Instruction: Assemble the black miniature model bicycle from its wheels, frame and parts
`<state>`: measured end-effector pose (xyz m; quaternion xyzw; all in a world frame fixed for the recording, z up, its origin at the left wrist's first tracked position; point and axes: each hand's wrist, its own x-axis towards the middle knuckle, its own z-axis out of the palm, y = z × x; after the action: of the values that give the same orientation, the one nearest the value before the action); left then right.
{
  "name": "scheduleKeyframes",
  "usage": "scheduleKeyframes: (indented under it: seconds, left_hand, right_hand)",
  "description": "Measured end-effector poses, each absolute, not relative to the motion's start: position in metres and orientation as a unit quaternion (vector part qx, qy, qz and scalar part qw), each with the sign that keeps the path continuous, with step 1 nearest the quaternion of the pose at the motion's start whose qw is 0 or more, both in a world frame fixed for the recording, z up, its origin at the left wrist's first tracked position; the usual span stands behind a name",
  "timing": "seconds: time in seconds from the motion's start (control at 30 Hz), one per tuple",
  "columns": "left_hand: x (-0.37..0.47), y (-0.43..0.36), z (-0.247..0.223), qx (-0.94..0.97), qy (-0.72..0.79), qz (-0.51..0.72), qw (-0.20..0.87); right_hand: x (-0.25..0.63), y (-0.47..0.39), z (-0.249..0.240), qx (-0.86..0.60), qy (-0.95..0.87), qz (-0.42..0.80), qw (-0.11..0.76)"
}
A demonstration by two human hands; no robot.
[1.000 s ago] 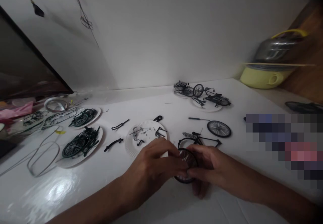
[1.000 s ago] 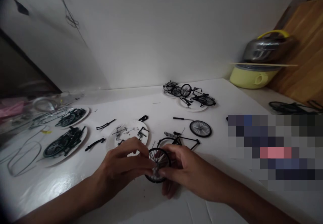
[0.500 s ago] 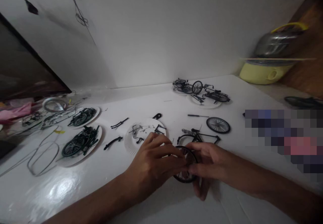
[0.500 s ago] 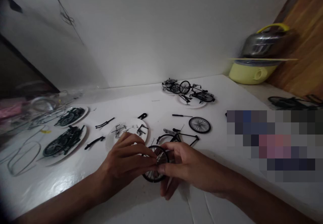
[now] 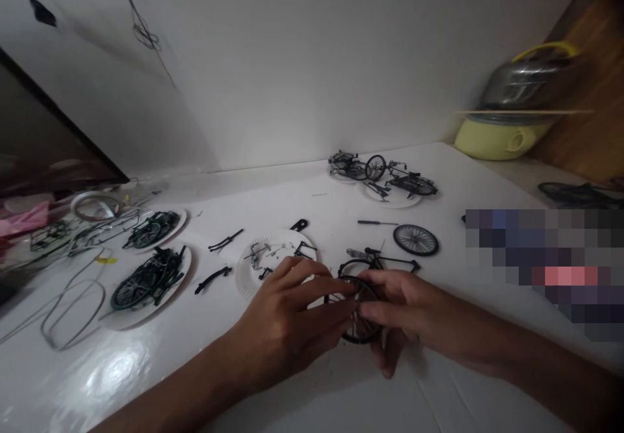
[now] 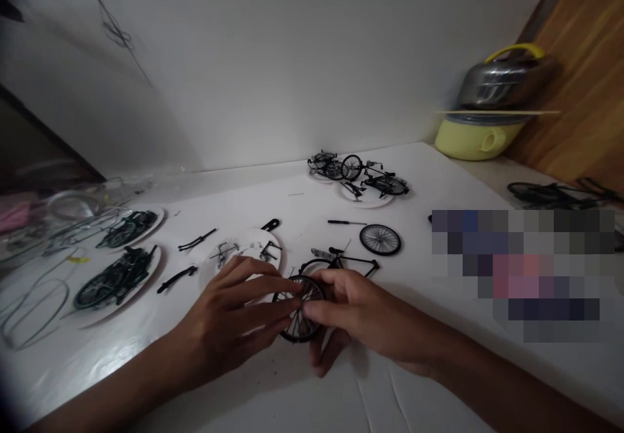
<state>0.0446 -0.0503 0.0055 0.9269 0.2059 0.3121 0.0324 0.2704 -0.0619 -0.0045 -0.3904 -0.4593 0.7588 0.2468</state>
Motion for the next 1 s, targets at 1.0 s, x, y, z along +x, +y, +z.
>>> scheduleKeyframes:
  seconds: [1.0]
  left_hand:
    - [0.054, -0.071, 0.018, 0.927, 0.212, 0.310, -0.004]
  right_hand:
    - [0.260, -0.060, -0.003, -0.414, -0.513, 0.667, 0.347]
